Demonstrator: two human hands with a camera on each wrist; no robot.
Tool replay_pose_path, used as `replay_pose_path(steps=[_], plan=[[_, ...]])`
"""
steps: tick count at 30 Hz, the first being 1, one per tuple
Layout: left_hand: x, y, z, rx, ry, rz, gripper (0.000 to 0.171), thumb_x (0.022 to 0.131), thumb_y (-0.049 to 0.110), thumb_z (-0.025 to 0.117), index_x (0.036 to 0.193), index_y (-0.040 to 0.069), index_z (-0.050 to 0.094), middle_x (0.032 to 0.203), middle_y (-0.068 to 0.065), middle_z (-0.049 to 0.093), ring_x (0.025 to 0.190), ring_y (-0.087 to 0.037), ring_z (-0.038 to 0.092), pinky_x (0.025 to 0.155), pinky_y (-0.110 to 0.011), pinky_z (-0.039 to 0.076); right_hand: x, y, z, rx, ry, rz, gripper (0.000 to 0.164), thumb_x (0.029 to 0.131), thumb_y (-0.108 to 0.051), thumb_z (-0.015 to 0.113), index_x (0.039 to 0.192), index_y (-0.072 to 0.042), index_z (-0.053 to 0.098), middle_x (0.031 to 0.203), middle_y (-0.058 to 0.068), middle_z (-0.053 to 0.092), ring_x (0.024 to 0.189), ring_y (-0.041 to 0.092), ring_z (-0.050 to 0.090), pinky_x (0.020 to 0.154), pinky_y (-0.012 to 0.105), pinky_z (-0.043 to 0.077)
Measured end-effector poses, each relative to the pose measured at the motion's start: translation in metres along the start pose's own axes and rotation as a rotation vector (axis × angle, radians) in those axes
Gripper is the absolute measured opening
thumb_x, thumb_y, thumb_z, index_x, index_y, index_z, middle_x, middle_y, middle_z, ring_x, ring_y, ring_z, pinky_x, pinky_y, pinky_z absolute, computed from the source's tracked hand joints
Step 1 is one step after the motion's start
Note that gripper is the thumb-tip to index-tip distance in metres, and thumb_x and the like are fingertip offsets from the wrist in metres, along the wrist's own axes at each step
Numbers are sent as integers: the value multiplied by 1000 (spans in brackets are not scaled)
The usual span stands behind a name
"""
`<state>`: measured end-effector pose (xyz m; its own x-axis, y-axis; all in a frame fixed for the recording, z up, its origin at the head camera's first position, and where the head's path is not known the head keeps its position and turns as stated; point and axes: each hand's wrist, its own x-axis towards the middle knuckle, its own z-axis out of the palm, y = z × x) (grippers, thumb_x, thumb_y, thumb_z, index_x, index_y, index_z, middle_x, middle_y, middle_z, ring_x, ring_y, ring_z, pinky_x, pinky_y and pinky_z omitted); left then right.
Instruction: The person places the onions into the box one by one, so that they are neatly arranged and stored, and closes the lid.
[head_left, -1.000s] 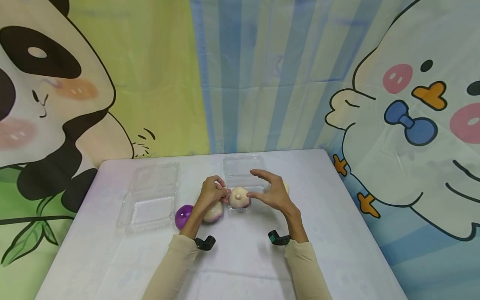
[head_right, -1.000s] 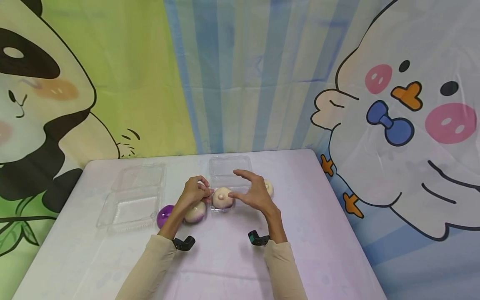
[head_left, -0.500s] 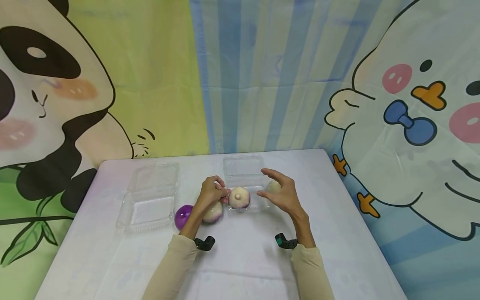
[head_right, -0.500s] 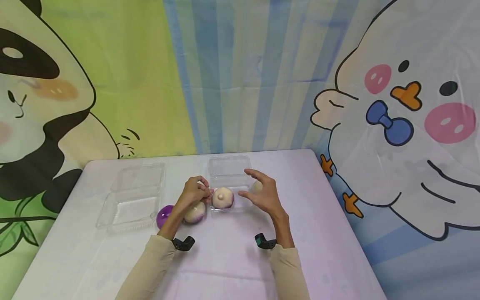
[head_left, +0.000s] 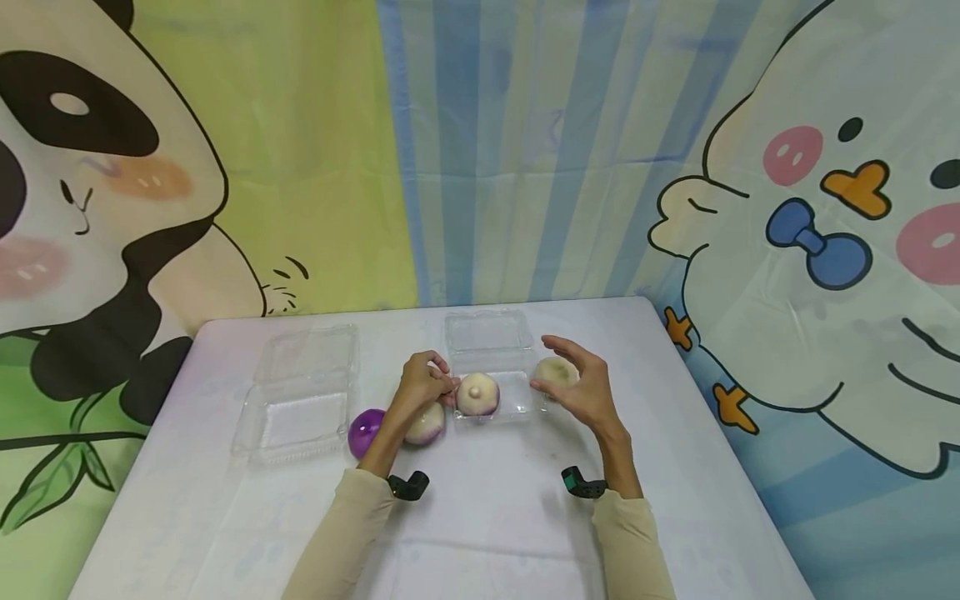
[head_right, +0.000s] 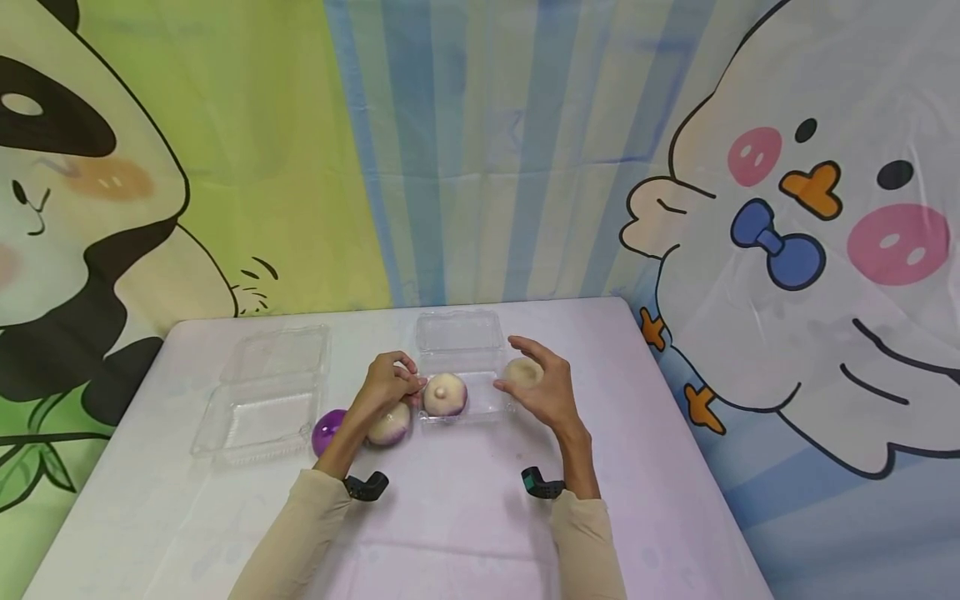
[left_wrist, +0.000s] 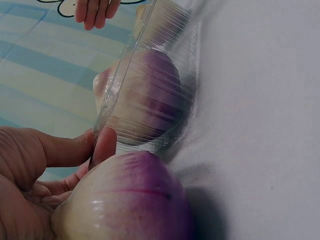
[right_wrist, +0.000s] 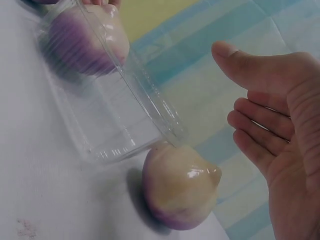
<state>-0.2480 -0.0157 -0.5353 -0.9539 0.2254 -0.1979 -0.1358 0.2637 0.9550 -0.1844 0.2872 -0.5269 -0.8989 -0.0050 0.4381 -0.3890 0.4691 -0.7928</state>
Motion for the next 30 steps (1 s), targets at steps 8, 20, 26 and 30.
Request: replay_pose_path(steps=[8,20,26,30], plan=[[1,-2,-1,6,-2,9,26,92,-9,80,109,-12,60,72,-14,72,49,-14,67,50,-25,60,-1,4,-4,7,18,6,72,77,-5,100,143,-3,69,144,20,72,134,40,68,120,58,50],[1,-2,0,-9,-4,-5,27,91,-10,81,108,-10,60,72,-12,69,49,-13,67,51,-27,61,-3,17,-13,32,20,58,79,73,3,99,145,-4,67,147,17,70,140,38,64,124,33,49],[2,-2,1,-3,2,-13,26,91,-10,81,107,-9,60,71,-10,68,48,-13,66,50,-26,60,-5,22,-15,45,26,77,80,73,5,99,145,-1,66,147,22,69,140,44,63,125,55,47],[1,-1,0,-3,1,-13,26,91,-10,81,107,-9,60,72,-10,68,49,-13,66,50,-26,60,-7,26,-15,54,25,91,84,72,5,99,147,3,63,150,28,65,141,50,60,126,63,43]])
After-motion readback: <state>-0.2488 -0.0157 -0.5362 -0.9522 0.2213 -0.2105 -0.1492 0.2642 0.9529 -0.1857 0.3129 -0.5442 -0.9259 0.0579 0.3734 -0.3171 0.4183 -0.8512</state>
